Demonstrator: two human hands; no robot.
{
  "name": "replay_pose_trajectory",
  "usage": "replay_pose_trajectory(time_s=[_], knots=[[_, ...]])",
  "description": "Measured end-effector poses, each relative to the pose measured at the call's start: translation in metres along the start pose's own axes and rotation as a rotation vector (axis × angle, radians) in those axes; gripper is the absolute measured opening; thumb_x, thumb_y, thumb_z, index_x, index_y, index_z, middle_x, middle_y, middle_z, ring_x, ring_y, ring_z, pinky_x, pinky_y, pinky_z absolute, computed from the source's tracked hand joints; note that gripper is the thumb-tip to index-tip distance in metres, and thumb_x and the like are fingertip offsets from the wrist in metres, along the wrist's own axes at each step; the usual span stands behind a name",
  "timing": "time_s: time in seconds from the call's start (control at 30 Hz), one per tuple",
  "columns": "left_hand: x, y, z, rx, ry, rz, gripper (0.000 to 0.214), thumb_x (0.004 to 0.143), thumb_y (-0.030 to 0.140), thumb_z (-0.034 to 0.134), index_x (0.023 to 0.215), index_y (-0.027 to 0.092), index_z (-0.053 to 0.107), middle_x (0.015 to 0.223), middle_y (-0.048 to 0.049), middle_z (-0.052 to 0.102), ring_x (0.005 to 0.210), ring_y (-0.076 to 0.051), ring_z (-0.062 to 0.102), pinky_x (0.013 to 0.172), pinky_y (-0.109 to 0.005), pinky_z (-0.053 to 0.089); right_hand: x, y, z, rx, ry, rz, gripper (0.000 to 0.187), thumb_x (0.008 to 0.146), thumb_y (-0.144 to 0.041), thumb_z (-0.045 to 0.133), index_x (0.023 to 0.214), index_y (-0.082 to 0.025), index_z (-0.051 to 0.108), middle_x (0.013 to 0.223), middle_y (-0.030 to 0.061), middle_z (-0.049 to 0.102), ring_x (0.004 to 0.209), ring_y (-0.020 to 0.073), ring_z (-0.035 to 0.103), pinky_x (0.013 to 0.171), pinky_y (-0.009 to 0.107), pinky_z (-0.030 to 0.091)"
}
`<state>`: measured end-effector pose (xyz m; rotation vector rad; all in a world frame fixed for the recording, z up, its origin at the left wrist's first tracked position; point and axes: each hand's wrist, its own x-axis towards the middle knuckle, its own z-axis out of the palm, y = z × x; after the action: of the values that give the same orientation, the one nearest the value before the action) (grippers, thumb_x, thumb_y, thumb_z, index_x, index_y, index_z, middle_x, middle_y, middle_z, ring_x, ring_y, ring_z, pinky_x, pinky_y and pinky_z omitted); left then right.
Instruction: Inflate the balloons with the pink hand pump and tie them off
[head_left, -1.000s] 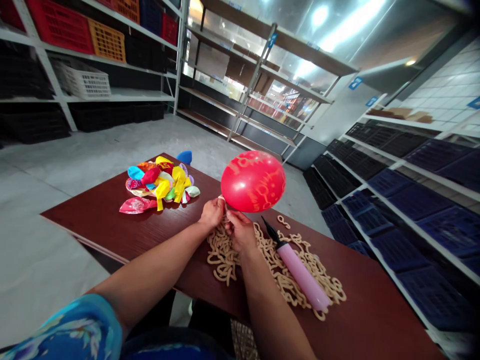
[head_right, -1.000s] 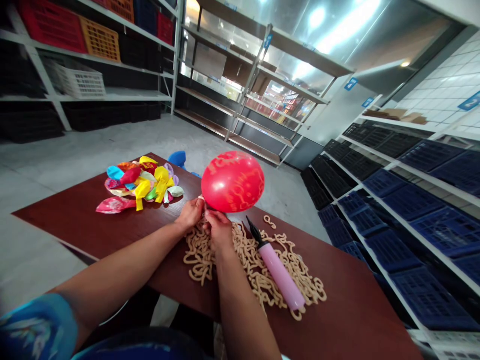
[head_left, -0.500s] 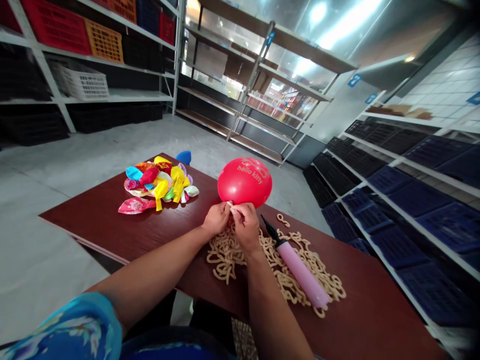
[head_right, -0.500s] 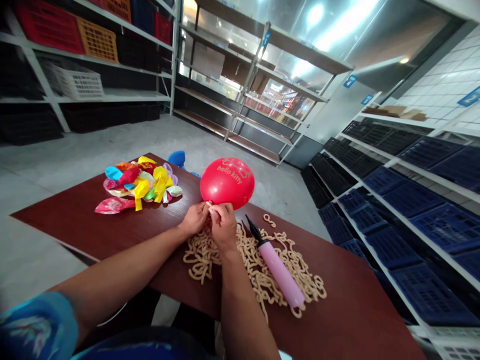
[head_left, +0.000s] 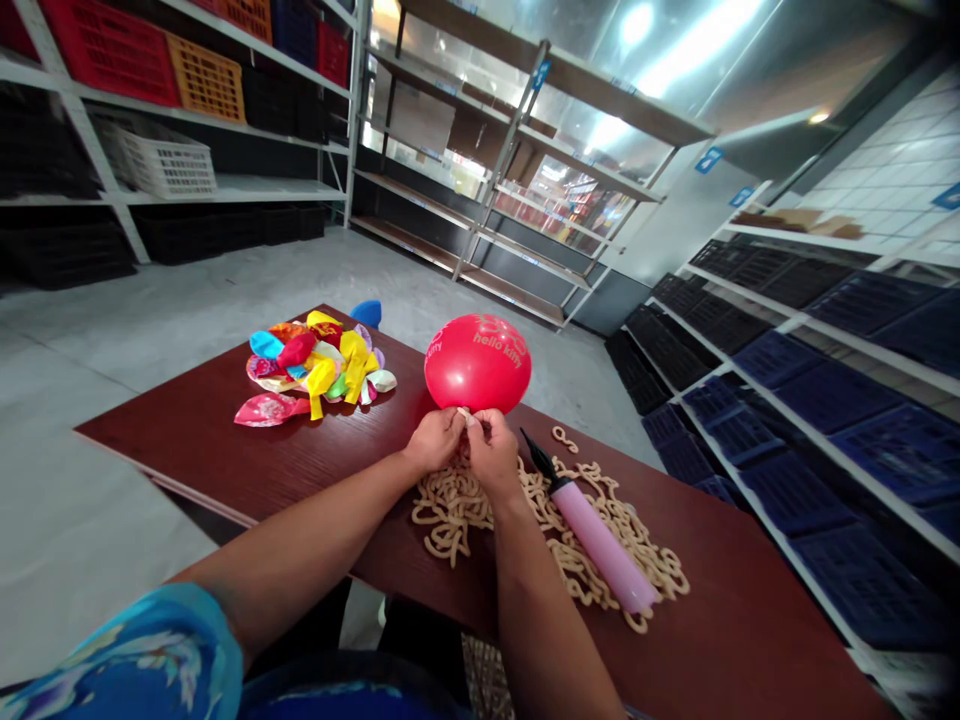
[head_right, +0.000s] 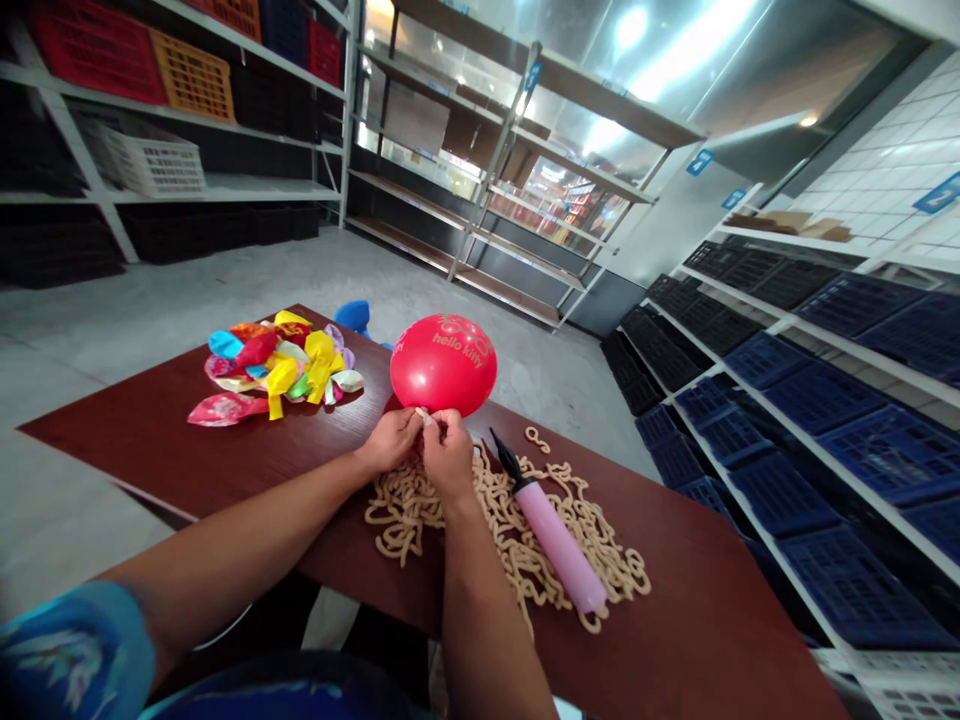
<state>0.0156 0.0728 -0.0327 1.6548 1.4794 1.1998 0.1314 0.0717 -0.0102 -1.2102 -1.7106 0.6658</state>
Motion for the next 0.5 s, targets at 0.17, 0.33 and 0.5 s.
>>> replay_pose_trajectory(time_s=[0.17,0.33,0.5], knots=[[-0.0002,0.0009,0.0042,-0.183,-0.046,-0.008,0.044,0.086,0.044,0.030,0.081,0.015,0.062,0.072,-0.0040,0.062,0.066,-0.014,0.055,0.063,-0.024,0.042,-0.0004,-0.0017,0.0063,-0.206,0.221,-0.096,0.013,0.077,-0.031,0.048,0.077,-0.018,0.051,0.071,0.0014,0.055,0.065,0.0144,0.049,0.064,0.027,0.038],[0.0000,0.0062,0.0055,-0.300,-0.087,0.021,0.042,0.086,0.043,0.032,0.087,0.013,0.061,0.079,-0.0062,0.064,0.073,-0.016,0.057,0.067,-0.025,0.043,0.0013,0.0015,0.0066,-0.159,0.281,-0.048,0.013,0.077,-0.031,0.050,0.078,-0.018,0.051,0.073,0.0018,0.057,0.066,0.0143,0.050,0.063,0.027,0.040],[0.0049,-0.0016,0.0049,-0.251,-0.030,-0.014,0.036,0.085,0.041,0.035,0.083,0.014,0.060,0.072,-0.0042,0.061,0.068,-0.015,0.055,0.065,-0.026,0.043,0.0009,0.0004,0.0026,-0.157,0.164,-0.257,0.013,0.080,-0.029,0.048,0.078,-0.018,0.055,0.076,0.0021,0.056,0.071,0.0136,0.051,0.068,0.026,0.041]])
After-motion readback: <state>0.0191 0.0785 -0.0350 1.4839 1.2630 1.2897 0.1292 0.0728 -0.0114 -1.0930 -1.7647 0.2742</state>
